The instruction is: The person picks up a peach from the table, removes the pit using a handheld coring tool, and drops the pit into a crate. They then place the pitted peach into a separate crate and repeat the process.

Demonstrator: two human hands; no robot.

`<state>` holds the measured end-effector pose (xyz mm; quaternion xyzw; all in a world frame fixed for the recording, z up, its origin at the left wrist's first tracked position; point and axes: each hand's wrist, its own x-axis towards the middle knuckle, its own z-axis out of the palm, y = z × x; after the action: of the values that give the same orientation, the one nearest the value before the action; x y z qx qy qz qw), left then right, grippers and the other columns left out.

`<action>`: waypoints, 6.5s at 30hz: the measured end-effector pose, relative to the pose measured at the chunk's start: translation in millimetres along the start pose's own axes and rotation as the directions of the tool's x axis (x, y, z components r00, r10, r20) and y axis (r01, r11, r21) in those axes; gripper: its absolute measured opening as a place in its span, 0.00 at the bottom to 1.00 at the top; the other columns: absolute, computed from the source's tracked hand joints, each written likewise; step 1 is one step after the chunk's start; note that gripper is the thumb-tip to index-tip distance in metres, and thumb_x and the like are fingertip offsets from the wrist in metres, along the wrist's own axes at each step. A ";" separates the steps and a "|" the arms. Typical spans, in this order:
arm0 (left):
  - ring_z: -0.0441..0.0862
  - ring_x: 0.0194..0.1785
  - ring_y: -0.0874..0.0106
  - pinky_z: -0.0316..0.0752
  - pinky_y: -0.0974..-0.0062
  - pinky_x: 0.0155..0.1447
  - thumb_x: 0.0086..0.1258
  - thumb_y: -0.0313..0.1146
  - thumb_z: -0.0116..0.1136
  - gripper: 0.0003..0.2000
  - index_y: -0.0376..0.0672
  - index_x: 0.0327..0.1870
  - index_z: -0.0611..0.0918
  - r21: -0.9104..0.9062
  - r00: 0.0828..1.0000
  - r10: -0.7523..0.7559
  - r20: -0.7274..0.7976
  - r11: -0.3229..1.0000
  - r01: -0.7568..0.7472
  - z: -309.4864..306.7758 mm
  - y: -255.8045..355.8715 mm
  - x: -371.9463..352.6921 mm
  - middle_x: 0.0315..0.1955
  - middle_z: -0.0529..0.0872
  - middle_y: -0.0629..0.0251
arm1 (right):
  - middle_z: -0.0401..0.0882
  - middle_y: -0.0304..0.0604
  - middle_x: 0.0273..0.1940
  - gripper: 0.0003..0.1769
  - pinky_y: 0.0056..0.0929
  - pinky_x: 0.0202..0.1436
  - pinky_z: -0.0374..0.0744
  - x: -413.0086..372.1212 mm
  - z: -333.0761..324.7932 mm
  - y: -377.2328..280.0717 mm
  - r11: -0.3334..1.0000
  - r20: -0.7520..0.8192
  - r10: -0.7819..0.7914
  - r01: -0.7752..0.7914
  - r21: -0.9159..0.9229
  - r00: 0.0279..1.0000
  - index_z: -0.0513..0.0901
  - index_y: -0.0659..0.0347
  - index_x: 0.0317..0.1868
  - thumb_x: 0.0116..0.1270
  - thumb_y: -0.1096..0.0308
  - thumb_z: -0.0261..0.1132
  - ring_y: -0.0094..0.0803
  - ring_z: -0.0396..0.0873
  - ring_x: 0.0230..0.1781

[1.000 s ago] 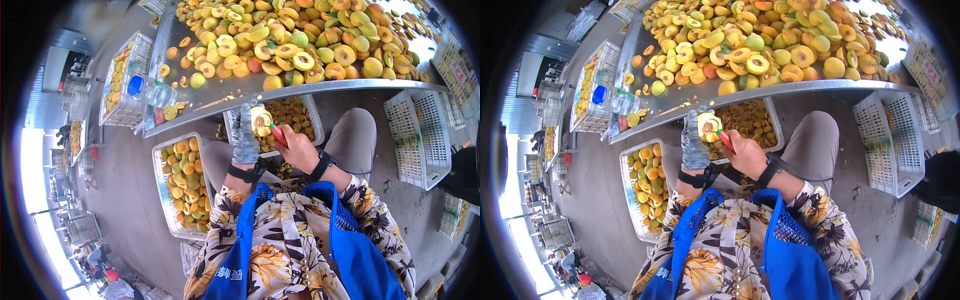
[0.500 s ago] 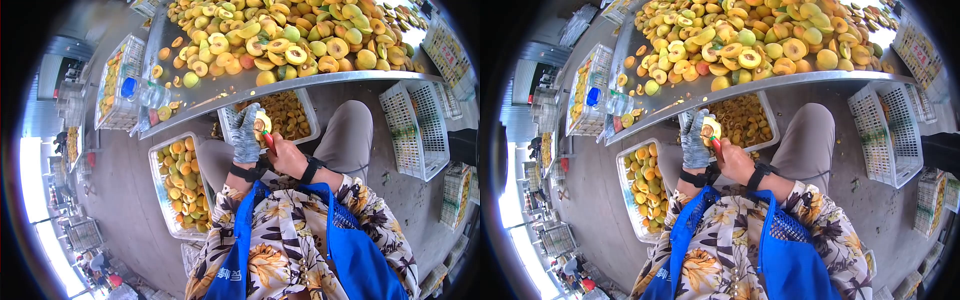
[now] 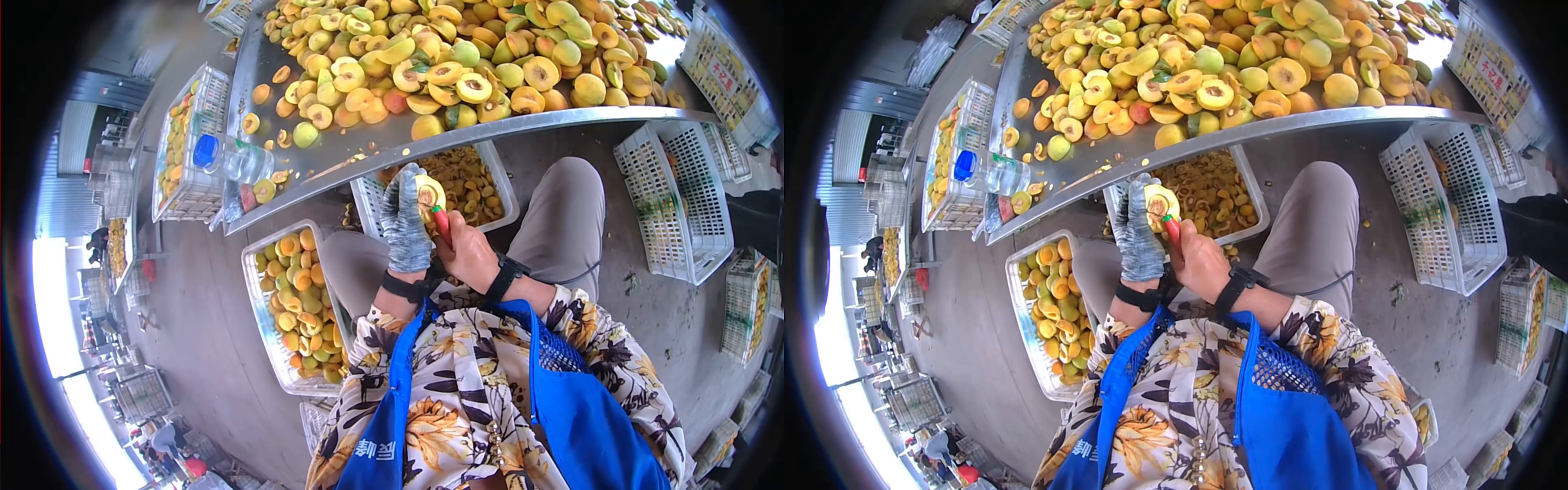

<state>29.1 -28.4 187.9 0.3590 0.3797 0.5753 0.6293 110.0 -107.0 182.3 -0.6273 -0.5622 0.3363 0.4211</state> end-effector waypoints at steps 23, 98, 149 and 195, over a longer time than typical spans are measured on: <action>0.82 0.33 0.62 0.80 0.68 0.37 0.60 0.33 0.60 0.13 0.34 0.41 0.80 -0.086 0.792 -0.431 0.433 0.855 0.512 -41.2 5.4 22.9 0.33 0.83 0.52 | 0.61 0.31 0.18 0.05 0.20 0.09 0.59 4.8 -32.7 -29.5 0.442 0.776 0.249 -0.781 0.441 0.579 0.67 0.57 0.35 0.60 0.72 0.56 0.17 0.59 0.09; 0.75 0.31 0.81 0.72 0.84 0.29 0.54 0.22 0.55 0.24 0.40 0.55 0.71 0.718 0.886 -0.345 0.312 0.696 0.018 41.0 77.9 119.2 0.30 0.78 0.68 | 0.78 0.56 0.31 0.26 0.36 0.37 0.75 42.3 -91.0 17.1 0.993 -0.180 0.106 -0.115 -0.042 0.978 0.71 0.64 0.50 0.54 0.61 0.66 0.48 0.79 0.34; 0.81 0.30 0.69 0.78 0.72 0.26 0.65 0.39 0.56 0.11 0.40 0.34 0.80 -0.126 0.955 -0.295 0.018 0.947 0.294 -17.1 6.2 12.9 0.28 0.81 0.61 | 0.60 0.30 0.17 0.08 0.18 0.09 0.57 15.1 -12.0 -9.7 0.081 0.894 -0.016 -0.891 0.447 0.448 0.69 0.56 0.45 0.65 0.71 0.52 0.15 0.55 0.08; 0.79 0.42 0.61 0.80 0.66 0.34 0.65 0.46 0.53 0.18 0.42 0.48 0.73 -0.254 0.901 -0.353 0.252 0.874 0.413 -19.3 51.5 31.6 0.41 0.79 0.57 | 0.75 0.60 0.23 0.17 0.45 0.31 0.73 35.7 -32.0 -8.3 0.997 0.138 -0.069 0.065 0.033 0.988 0.70 0.65 0.41 0.55 0.66 0.63 0.56 0.76 0.28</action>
<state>-9.8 7.6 222.8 0.2314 0.2867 0.4511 0.8129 140.2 -76.4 205.1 -0.5772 -0.6060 0.3728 0.4008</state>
